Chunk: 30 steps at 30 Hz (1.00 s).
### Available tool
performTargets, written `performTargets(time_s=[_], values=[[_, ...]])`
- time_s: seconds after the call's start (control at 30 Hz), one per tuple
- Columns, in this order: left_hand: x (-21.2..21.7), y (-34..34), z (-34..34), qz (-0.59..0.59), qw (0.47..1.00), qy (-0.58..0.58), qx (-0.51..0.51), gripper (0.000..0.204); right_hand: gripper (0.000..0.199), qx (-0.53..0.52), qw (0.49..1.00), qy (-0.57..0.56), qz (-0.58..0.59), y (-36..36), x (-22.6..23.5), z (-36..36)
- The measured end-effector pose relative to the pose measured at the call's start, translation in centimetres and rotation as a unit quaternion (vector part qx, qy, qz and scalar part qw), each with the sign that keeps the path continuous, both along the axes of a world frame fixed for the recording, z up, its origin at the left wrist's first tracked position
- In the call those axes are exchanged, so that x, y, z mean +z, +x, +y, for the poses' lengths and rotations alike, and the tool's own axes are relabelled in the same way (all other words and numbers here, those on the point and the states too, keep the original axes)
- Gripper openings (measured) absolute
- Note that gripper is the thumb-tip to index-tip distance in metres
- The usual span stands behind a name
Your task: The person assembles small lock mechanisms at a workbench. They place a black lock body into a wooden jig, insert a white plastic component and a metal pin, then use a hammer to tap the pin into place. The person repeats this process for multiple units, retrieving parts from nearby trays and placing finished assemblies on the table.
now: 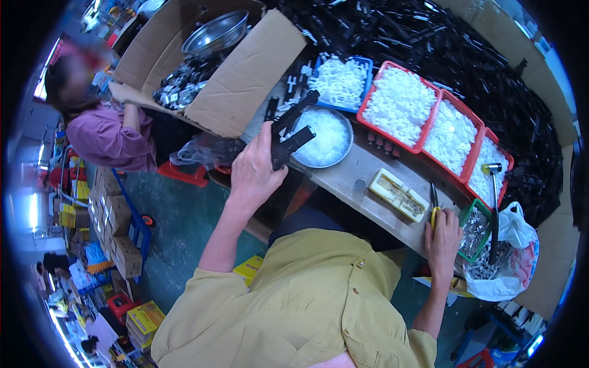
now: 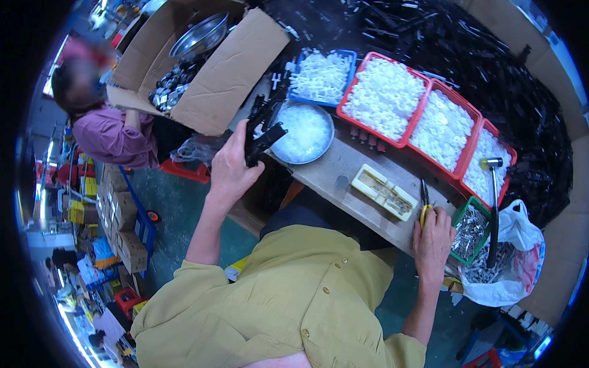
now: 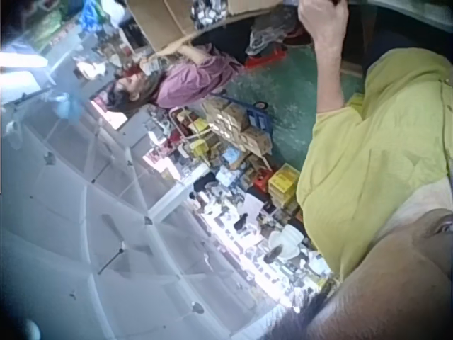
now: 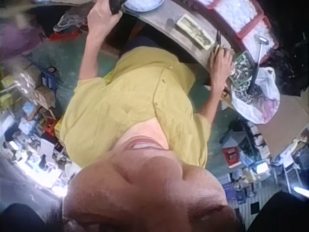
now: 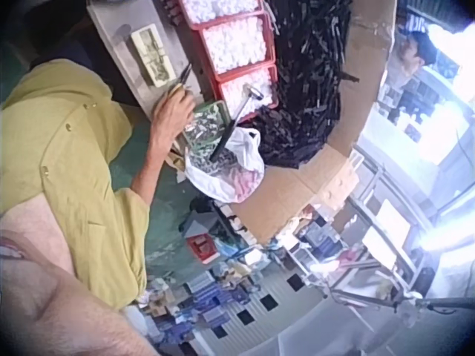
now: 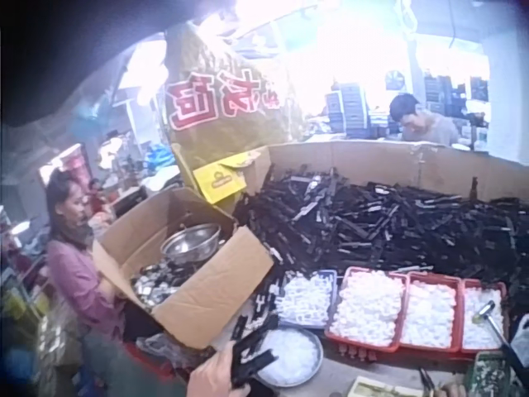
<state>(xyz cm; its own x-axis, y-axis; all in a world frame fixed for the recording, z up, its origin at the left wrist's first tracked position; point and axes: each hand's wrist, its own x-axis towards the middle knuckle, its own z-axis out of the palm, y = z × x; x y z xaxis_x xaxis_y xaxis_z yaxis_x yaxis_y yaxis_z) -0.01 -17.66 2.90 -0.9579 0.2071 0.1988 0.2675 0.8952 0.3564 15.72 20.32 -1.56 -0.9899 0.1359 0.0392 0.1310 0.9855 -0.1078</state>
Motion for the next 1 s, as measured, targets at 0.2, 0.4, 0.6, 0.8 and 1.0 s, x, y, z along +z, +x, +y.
performTargets(time_s=[0.2,0.4,0.6,0.8,1.0], values=[[4.6,-4.4,4.5,0.052,0.992,0.005,-0.117,0.084,0.037,0.001,1.0,-0.019,0.012,-0.3,-0.1,0.1],[7.2,-14.2,17.0,0.132,0.949,-0.04,-0.284,0.078,0.041,-0.017,0.999,-0.033,0.007,-0.1,0.3,0.1],[5.5,-22.9,27.5,0.191,0.913,-0.091,-0.348,0.08,0.042,-0.021,0.999,-0.046,0.004,-0.4,0.6,0.0],[1.9,-24.8,30.1,0.081,0.916,-0.163,-0.357,0.095,0.044,-0.022,0.998,-0.05,-0.013,-0.3,0.8,0.2],[1.7,-24.7,28.5,0.091,0.925,-0.107,-0.353,0.088,0.047,0.007,0.993,-0.119,-0.001,-1.8,4.1,1.7]])
